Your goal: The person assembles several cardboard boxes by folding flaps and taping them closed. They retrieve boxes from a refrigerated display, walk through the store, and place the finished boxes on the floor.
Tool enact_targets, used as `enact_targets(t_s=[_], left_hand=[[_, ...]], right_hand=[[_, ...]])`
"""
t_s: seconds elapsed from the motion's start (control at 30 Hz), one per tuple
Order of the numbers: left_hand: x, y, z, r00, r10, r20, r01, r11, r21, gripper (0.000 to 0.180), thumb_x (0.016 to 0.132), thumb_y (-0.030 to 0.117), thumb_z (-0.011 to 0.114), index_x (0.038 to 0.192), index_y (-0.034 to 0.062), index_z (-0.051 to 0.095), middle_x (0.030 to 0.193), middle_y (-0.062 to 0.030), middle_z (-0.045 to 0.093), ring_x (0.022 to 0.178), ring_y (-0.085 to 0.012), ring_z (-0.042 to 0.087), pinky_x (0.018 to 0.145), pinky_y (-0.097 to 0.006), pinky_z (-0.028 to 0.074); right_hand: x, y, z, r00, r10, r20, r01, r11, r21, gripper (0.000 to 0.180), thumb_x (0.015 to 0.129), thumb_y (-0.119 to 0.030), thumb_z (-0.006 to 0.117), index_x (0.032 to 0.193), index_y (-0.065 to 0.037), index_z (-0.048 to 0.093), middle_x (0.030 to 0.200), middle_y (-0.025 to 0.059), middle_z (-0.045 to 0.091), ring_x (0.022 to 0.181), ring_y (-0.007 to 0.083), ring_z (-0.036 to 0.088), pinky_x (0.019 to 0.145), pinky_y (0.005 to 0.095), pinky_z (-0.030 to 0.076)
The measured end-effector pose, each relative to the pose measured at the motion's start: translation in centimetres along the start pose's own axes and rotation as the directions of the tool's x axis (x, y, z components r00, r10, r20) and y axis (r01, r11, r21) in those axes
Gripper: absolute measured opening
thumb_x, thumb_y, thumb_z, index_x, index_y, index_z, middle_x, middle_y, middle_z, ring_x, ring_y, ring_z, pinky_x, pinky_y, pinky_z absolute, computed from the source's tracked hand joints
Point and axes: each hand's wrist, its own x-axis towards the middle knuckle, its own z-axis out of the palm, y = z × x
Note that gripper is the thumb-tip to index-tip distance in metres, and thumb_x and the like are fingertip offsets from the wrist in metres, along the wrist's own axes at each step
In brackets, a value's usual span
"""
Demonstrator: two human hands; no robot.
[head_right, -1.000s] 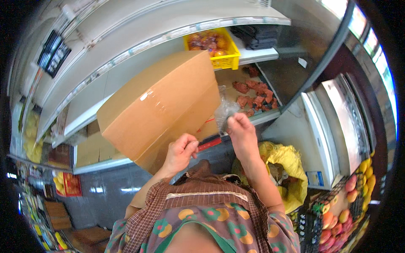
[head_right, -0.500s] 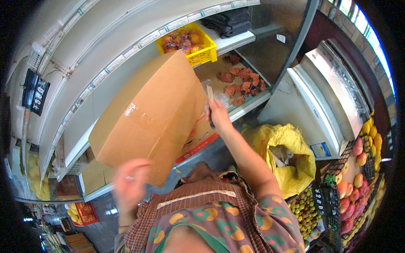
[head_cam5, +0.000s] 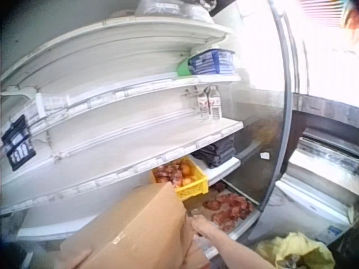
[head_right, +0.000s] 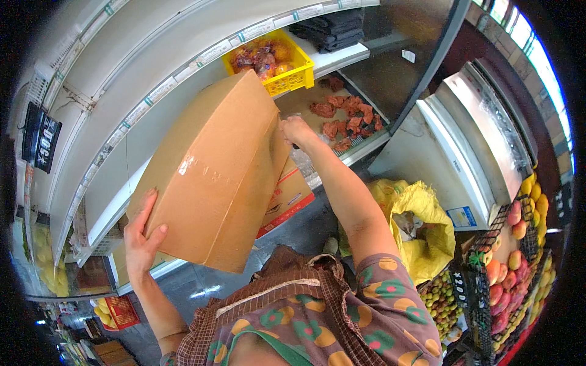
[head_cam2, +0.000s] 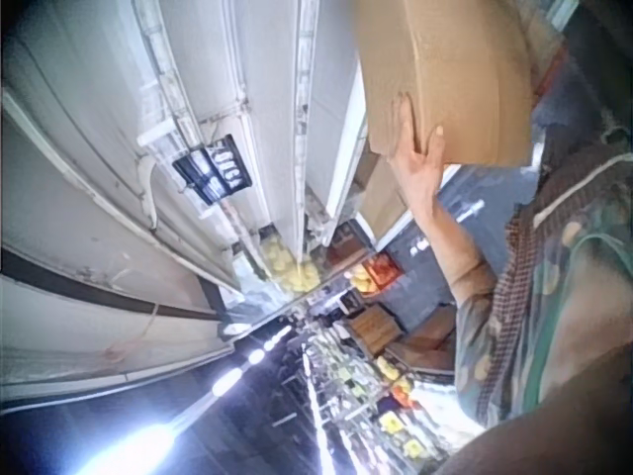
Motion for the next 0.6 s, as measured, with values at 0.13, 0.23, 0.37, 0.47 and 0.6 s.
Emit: enact_targets(t_s=[0.13, 0.23, 0.37, 0.47, 0.6], left_hand=[[0.7, 0.5, 0.6, 1.0, 0.015, -0.013, -0.014, 0.999, 0.044, 0.061, 0.07, 0.015, 0.066, 0.127, -0.0027, 0.054, 0.135, -0.0198, 0.051, 0.131, -0.0353, 0.042, 0.11, -0.042, 0.03], [0.8, 0.7, 1.0, 0.999, 0.052, -0.014, -0.051, 0.997, 0.061, 0.064, 0.068, 0.02, 0.066, 0.127, -0.002, 0.054, 0.134, -0.0199, 0.051, 0.131, -0.0359, 0.042, 0.109, -0.043, 0.03], [0.4, 0.2, 1.0, 0.993, 0.115, 0.029, -0.116, 0.993, 0.035, 0.066, 0.066, 0.023, 0.066, 0.126, -0.0016, 0.055, 0.133, -0.0205, 0.052, 0.129, -0.0367, 0.044, 0.108, -0.043, 0.031], [0.4, -0.9, 0.9, 0.986, 0.164, 0.016, -0.164, 0.986, 0.01, 0.064, 0.065, 0.021, 0.066, 0.124, -0.0017, 0.056, 0.131, -0.0205, 0.054, 0.128, -0.0368, 0.046, 0.107, -0.043, 0.033], [-0.1, -2.1, 1.2, 0.98, 0.193, -0.039, -0.193, 0.981, 0.0, 0.058, 0.067, 0.018, 0.065, 0.121, -0.0019, 0.057, 0.129, -0.0208, 0.055, 0.125, -0.0362, 0.049, 0.105, -0.042, 0.036]], right_hand=[[3.1, 2.3, 0.2, 0.999, 0.002, -0.032, -0.004, 0.999, -0.045, 0.013, 0.089, -0.011, 0.046, 0.08, -0.004, 0.051, 0.065, 0.0056, 0.051, 0.051, 0.0167, 0.048, 0.044, 0.0311, 0.038], [4.4, 4.1, 0.2, 0.915, -0.383, 0.126, 0.403, 0.884, -0.239, 0.013, 0.089, -0.01, 0.047, 0.077, -0.005, 0.051, 0.065, 0.0049, 0.052, 0.051, 0.0163, 0.048, 0.044, 0.0306, 0.038], [2.7, 3.0, 0.3, 0.995, -0.023, 0.092, 0.016, 0.997, 0.079, 0.015, 0.088, -0.01, 0.047, 0.075, -0.006, 0.051, 0.061, 0.0032, 0.05, 0.048, 0.0149, 0.045, 0.043, 0.029, 0.036], [-0.4, 0.0, 1.7, 0.994, 0.082, 0.066, -0.08, 0.996, -0.031, 0.017, 0.089, -0.012, 0.046, 0.073, -0.006, 0.05, 0.058, 0.0019, 0.047, 0.046, 0.0132, 0.042, 0.042, 0.0279, 0.033], [-5.0, -1.8, 4.8, 0.984, 0.177, 0.005, -0.176, 0.983, -0.061, 0.02, 0.089, -0.013, 0.047, 0.07, -0.006, 0.05, 0.057, 0.001, 0.045, 0.044, 0.0116, 0.04, 0.041, 0.0273, 0.032]])
